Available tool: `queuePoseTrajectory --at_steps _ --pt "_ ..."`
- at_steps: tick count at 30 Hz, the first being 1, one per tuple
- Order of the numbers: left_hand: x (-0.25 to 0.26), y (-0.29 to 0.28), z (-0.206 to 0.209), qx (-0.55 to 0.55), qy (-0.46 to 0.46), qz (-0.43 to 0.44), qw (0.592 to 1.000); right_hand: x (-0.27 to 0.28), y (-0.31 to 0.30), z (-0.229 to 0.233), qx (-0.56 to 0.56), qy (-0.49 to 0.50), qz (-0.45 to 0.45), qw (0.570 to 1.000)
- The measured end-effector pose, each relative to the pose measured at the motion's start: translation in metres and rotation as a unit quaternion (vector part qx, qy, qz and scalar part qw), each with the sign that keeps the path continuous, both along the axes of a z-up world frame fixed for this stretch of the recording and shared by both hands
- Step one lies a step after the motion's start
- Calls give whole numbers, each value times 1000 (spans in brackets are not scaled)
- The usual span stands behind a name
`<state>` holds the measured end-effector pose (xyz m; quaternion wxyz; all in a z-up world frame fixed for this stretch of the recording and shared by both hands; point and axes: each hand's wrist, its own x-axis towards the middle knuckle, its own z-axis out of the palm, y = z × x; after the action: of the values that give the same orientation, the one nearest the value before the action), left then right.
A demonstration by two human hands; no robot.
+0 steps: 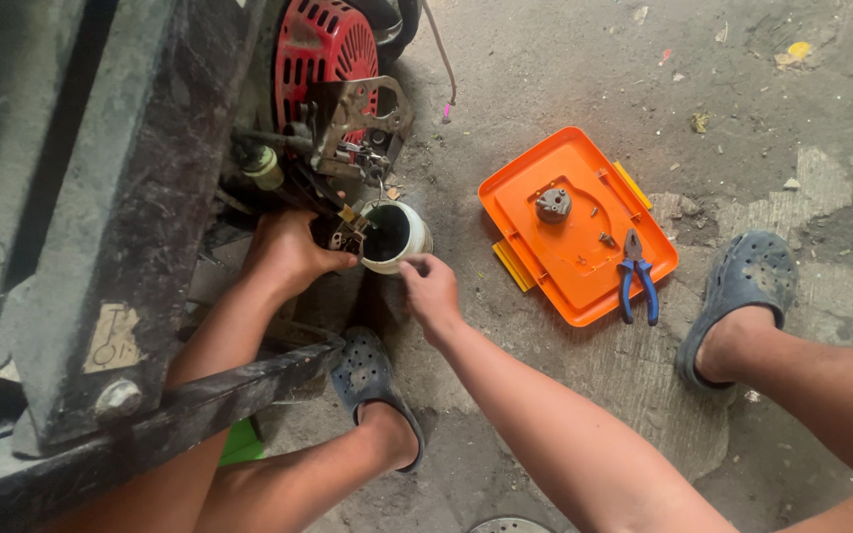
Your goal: The person disassembles and reassembles a carburetor on a small gasoline engine, likely from a portable generator, by removing parts, wiping them with a cloth, and then fitting them back together.
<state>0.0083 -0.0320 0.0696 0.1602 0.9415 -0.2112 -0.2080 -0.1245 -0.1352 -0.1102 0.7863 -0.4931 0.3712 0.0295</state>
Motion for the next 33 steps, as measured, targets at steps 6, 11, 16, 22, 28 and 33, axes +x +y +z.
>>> queuePoseTrajectory --at_steps 6,11,16,22,28,33 --pt "-1 0 1 20 13 17 1000 17 8 27 108 -43 28 993" --pt "-1 3 -2 -26 -9 -14 1000 1 11 3 96 3 40 995" --pt "0 2 -3 -14 13 4 1000 -17 6 -20 33 62 71 995" --pt "1 -1 -2 40 21 26 999 -29 -3 -30 41 95 78 992" --pt "0 -2 0 26 20 19 999 -35 -7 -36 46 115 89 988" --pt "-1 -4 0 45 32 34 998 -39 -9 -40 40 131 101 985"
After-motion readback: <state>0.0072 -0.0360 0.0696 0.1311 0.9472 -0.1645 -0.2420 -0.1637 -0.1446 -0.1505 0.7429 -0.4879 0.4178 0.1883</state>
